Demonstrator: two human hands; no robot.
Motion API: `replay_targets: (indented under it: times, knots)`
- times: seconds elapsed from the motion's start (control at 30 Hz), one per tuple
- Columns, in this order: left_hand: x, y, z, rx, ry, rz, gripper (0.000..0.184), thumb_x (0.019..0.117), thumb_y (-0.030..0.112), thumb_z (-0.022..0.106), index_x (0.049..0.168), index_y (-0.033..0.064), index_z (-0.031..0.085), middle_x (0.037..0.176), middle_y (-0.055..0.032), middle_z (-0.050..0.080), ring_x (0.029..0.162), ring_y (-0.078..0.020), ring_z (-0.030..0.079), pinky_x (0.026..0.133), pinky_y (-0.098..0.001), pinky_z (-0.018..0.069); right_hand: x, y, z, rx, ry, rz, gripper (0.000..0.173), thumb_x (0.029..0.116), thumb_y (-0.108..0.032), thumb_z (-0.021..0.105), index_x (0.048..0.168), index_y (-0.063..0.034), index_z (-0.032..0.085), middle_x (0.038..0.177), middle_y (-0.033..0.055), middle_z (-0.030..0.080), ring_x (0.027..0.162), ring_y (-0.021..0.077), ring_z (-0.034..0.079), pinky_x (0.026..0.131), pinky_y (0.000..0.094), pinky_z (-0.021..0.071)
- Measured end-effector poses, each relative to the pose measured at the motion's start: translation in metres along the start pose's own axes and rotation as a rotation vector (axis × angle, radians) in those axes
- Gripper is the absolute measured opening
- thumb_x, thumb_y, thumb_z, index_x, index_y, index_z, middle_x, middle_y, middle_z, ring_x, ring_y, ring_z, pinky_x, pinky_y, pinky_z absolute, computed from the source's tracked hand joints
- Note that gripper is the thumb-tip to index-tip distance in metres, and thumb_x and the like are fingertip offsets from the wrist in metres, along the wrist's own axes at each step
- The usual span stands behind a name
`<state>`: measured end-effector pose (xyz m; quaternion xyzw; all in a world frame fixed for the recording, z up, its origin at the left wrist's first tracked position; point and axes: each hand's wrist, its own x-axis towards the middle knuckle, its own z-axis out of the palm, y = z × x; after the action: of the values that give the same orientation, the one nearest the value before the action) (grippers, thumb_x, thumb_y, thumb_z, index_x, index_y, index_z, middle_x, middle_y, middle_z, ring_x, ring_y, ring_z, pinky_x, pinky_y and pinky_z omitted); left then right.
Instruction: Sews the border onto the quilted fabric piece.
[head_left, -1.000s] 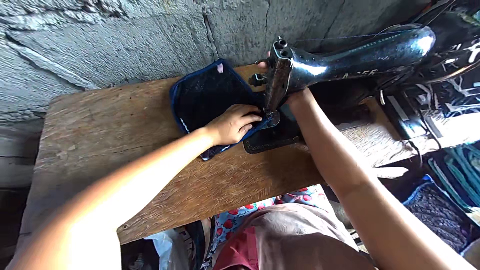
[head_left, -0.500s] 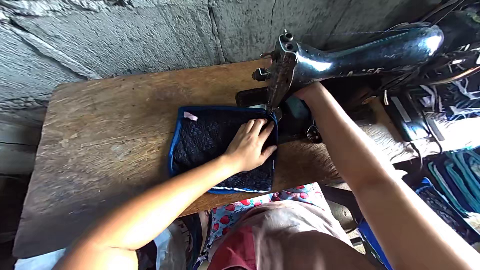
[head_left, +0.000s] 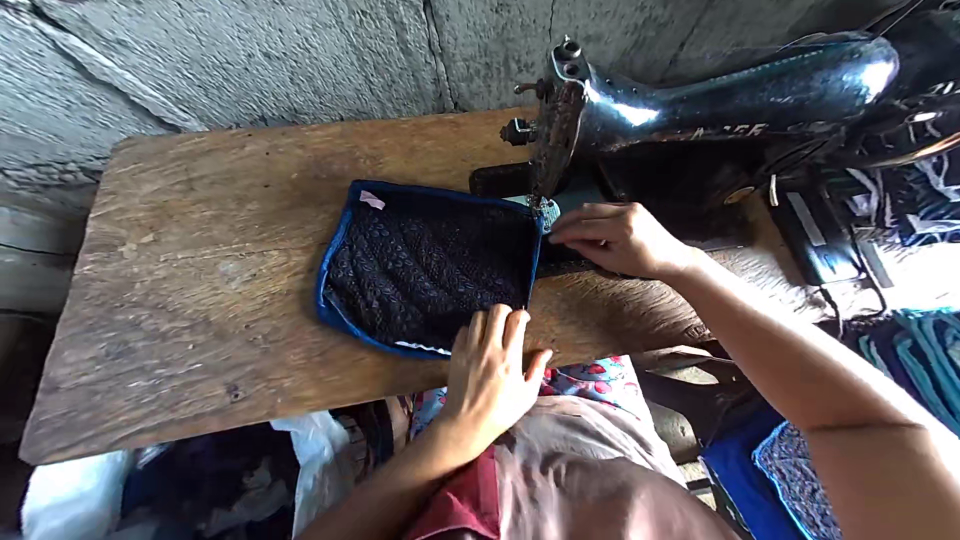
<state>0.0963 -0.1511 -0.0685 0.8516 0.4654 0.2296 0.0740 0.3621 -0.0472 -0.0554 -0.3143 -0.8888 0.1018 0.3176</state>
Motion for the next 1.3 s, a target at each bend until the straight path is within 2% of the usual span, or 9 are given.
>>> replay_targets:
  times: [0.13, 0.3, 0.47, 0.6, 0.77, 0.93, 1.0, 1.1, 1.3]
  knots:
    - [-0.036, -0.037, 0.000, -0.043, 0.144, 0.105, 0.030, 0.0940, 0.028, 0.059, 0.114, 0.0090, 0.071, 0.118, -0.0144, 0.069, 0.111, -0.0314, 0.066, 0.095, -0.0448, 0.0528, 0.014, -0.002, 0.020, -0.054, -0.111, -0.174, 0.027, 0.0933, -0.005, 0.061, 0.114, -0.0087, 0.078, 0.121, 0.0090, 0.074, 0.116, 0.0277, 0.067, 0.103, 0.0396, 0.0519]
    - [-0.035, -0.069, -0.006, -0.068, 0.205, 0.103, 0.023, 0.1030, 0.015, 0.053, 0.098, 0.0025, 0.072, 0.104, -0.0140, 0.073, 0.103, -0.0283, 0.070, 0.093, -0.0398, 0.0559, 0.021, 0.002, 0.043, -0.061, -0.159, -0.305, 0.039, 0.0885, -0.028, 0.066, 0.121, -0.0071, 0.074, 0.120, 0.0135, 0.073, 0.116, 0.0314, 0.067, 0.101, 0.0444, 0.0528]
    - [-0.017, -0.090, -0.024, -0.103, -0.080, 0.213, 0.053, 0.0960, 0.054, 0.059, 0.120, 0.0080, 0.072, 0.129, -0.0125, 0.066, 0.121, -0.0318, 0.061, 0.099, -0.0524, 0.0495, 0.022, 0.004, 0.048, -0.100, -0.134, -0.372, 0.046, 0.0930, -0.040, 0.065, 0.120, -0.0037, 0.073, 0.116, 0.0177, 0.073, 0.113, 0.0338, 0.068, 0.098, 0.0444, 0.0536]
    - [0.002, -0.104, -0.027, -0.061, 0.050, 0.286, 0.024, 0.0944, 0.010, 0.055, 0.104, 0.0002, 0.074, 0.110, -0.0153, 0.074, 0.104, -0.0316, 0.071, 0.090, -0.0469, 0.0567, 0.026, 0.000, 0.049, -0.112, -0.099, -0.370, 0.039, 0.0911, -0.030, 0.068, 0.115, 0.0004, 0.073, 0.111, 0.0190, 0.073, 0.109, 0.0334, 0.069, 0.097, 0.0404, 0.0548]
    - [0.036, -0.098, -0.052, -0.165, 0.127, -0.072, 0.030, 0.1081, 0.015, 0.049, 0.107, -0.0101, 0.064, 0.087, -0.0241, 0.067, 0.080, -0.0358, 0.069, 0.076, -0.0516, 0.0562, 0.048, -0.030, 0.068, -0.299, 0.223, -0.276, 0.054, 0.0899, -0.033, 0.073, 0.131, 0.0004, 0.063, 0.107, 0.0164, 0.075, 0.091, 0.0299, 0.073, 0.080, 0.0423, 0.0590]
    - [0.046, -0.099, -0.048, -0.204, 0.183, -0.024, 0.039, 0.1092, 0.024, 0.040, 0.109, -0.0077, 0.063, 0.083, -0.0192, 0.065, 0.076, -0.0297, 0.066, 0.070, -0.0477, 0.0546, 0.089, -0.044, 0.085, -0.315, 0.465, -0.358, 0.042, 0.0879, -0.014, 0.067, 0.125, 0.0045, 0.065, 0.109, 0.0207, 0.074, 0.089, 0.0294, 0.074, 0.072, 0.0391, 0.0589]
    - [0.043, -0.105, -0.046, -0.256, 0.156, 0.012, 0.052, 0.0996, 0.038, 0.055, 0.133, -0.0027, 0.053, 0.107, -0.0154, 0.070, 0.096, -0.0221, 0.070, 0.084, -0.0439, 0.0577, 0.096, -0.045, 0.087, -0.289, 0.455, -0.396, 0.038, 0.0891, -0.008, 0.065, 0.124, 0.0064, 0.066, 0.111, 0.0227, 0.073, 0.091, 0.0304, 0.075, 0.071, 0.0391, 0.0604]
    - [0.043, -0.106, -0.039, -0.266, 0.222, 0.063, 0.085, 0.0761, 0.012, 0.080, 0.146, -0.0041, 0.035, 0.126, -0.0241, 0.063, 0.113, -0.0315, 0.067, 0.095, -0.0474, 0.0563, 0.102, -0.044, 0.085, -0.238, 0.464, -0.435, 0.027, 0.0925, -0.004, 0.063, 0.116, 0.0074, 0.070, 0.106, 0.0227, 0.074, 0.089, 0.0282, 0.075, 0.069, 0.0359, 0.0609]
    - [0.037, -0.096, -0.042, -0.227, 0.541, 0.288, 0.031, 0.0866, 0.005, 0.073, 0.113, -0.0072, 0.061, 0.112, -0.0229, 0.066, 0.101, -0.0244, 0.068, 0.089, -0.0319, 0.0572, 0.094, -0.063, 0.060, 0.157, 0.326, -0.238, 0.021, 0.0937, -0.011, 0.061, 0.090, 0.0004, 0.078, 0.095, 0.0141, 0.072, 0.093, 0.0216, 0.067, 0.083, 0.0331, 0.0546]
